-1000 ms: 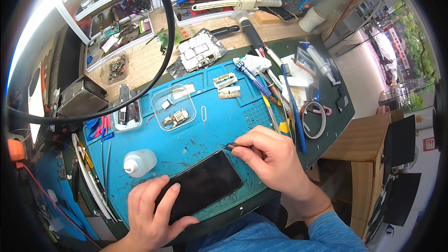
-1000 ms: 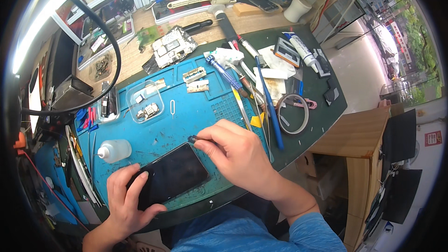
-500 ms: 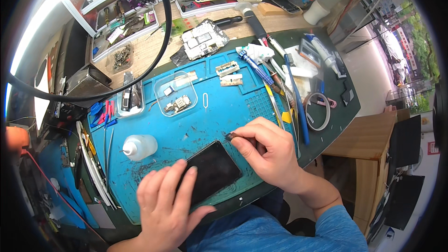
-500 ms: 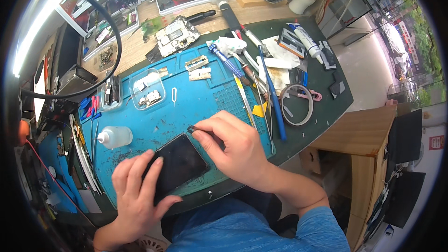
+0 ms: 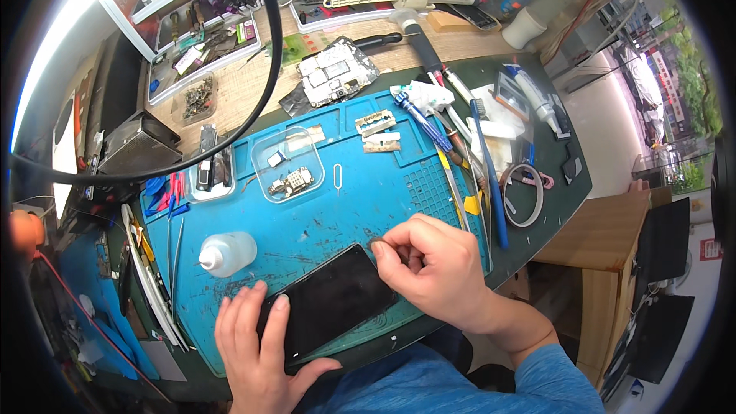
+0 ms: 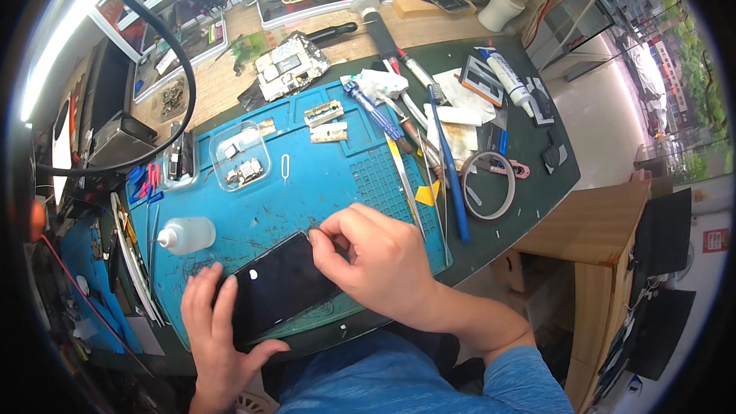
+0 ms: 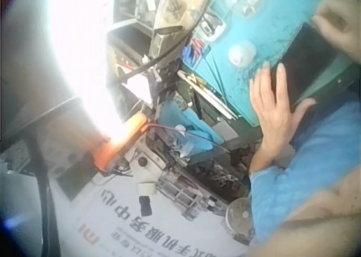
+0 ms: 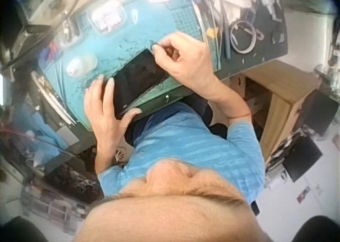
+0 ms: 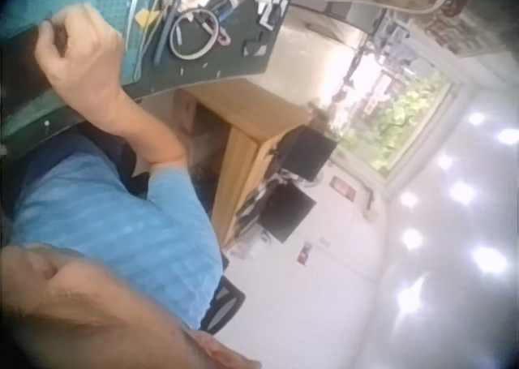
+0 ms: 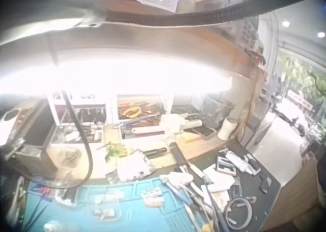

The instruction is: The person uses a rotary tool to grind a small area on the smartphone screen, then applies a liquid from a bottle and uses a hot air gun to heat the same spot. The person repeatedly handles the phone and tools while working on the screen.

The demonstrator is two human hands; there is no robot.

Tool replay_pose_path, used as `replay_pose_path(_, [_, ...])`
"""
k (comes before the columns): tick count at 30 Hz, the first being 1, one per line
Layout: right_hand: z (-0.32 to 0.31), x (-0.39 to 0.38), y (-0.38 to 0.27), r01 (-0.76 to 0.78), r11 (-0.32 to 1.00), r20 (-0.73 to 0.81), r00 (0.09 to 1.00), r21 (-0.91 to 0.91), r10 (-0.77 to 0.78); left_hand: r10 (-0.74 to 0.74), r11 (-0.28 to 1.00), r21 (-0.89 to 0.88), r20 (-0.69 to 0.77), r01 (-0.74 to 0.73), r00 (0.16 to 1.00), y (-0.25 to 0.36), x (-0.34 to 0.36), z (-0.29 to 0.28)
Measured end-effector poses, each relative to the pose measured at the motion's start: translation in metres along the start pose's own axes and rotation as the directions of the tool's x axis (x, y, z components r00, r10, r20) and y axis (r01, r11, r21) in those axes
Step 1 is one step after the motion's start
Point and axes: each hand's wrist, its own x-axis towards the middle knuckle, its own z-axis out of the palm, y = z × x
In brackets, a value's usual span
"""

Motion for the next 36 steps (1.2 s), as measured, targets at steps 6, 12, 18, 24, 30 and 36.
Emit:
replay_pose_path(6, [0.006, 0.000, 0.008, 0.086, 0.996, -0.017, 0.996, -0.039, -0.087, 0.044, 0.995, -0.092, -0.042, -0.047, 0.998, 0.006, -0.003, 0.004])
replay_pose_path(12, [0.003, -0.005, 0.008, 0.028, 0.998, -0.016, 0.999, 0.049, -0.028, -0.016, 0.992, -0.129, -0.083, 0.005, 0.996, 0.009, -0.012, 0.017])
replay_pose_path(18, [0.000, -0.006, 0.005, -0.053, 0.982, 0.046, 0.998, 0.184, 0.045, -0.035, 0.985, -0.170, -0.124, 0.014, 0.992, 0.007, -0.020, 0.025])
replay_pose_path(24, [0.000, -0.005, 0.007, -0.067, 0.948, 0.048, 0.997, 0.312, 0.054, 0.030, 0.999, -0.015, -0.058, -0.030, 0.998, 0.002, -0.027, 0.025])
replay_pose_path(30, [0.000, -0.004, 0.011, 0.024, 0.955, 0.017, 0.999, 0.297, -0.030, 0.068, 0.997, 0.045, -0.082, -0.064, 0.994, 0.002, -0.026, 0.025])
replay_pose_path(36, [0.003, -0.004, 0.012, 0.166, 0.964, -0.030, 0.986, 0.209, -0.164, 0.067, 0.996, 0.065, -0.087, -0.062, 0.994, 0.003, -0.029, 0.027])
